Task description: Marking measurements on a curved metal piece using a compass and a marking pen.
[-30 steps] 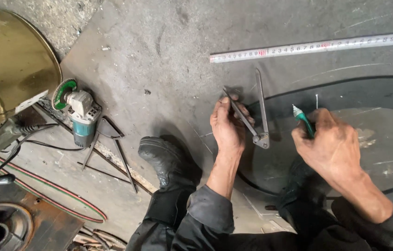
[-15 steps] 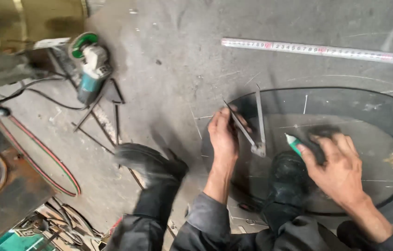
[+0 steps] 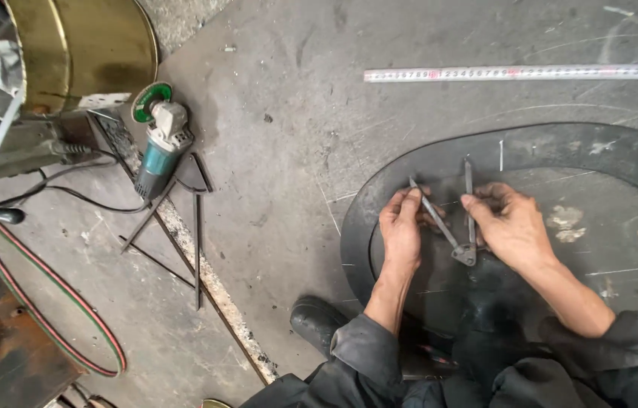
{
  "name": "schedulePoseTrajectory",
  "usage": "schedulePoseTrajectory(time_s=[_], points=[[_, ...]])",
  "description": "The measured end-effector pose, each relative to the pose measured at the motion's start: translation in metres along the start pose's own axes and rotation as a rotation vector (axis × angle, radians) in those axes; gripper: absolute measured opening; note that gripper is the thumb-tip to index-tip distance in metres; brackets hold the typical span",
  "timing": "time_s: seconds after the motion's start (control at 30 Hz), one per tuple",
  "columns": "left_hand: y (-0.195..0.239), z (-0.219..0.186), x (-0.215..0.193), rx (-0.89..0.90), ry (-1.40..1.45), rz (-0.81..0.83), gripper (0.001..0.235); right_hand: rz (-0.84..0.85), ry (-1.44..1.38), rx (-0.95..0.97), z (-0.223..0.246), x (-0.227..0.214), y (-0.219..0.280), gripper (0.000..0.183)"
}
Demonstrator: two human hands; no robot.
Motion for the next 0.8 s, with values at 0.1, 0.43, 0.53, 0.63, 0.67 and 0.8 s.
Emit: schedulePoseTrajectory(time_s=[0.1,0.43,0.53,0.63,0.67,0.8], points=[[-0.008,-0.001,-0.001,-0.031,0.008,0.032,0.027,-0.037,0.009,0.02,0.0,0.005,0.0,0.037],[-0.019,0.013,-0.006,-0.052,0.06,0.071,0.026,-0.095,-0.024,0.038,-0.001,0.011,-0.002,0.03],[-0.019,0.011,-0.004,-0.061,0.064,0.068,0.027,-0.094,-0.049,0.05,-0.002,0.011,-0.004,0.029],[-0.02,0.012,-0.004,-0.066,0.069,0.07,0.027,-0.095,-0.04,0.065,0.005,0.01,-0.002,0.028],[-0.02,0.012,-0.005,-0.068,0.068,0.07,0.027,-0.096,-0.039,0.067,0.006,0.01,-0.002,0.028],[-0.019,0.011,-0.005,-0.063,0.06,0.074,0.026,-0.094,-0.02,0.093,0.009,0.009,-0.002,0.026]])
Point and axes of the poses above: each hand's wrist, its own y-axis away from the middle knuckle, its own x-axis out of the palm, z = x × y, the point moved 1 cm from there along -y, towards the middle knuckle, and after that the axes turned 8 degrees about -z, right-handed, at the moved point
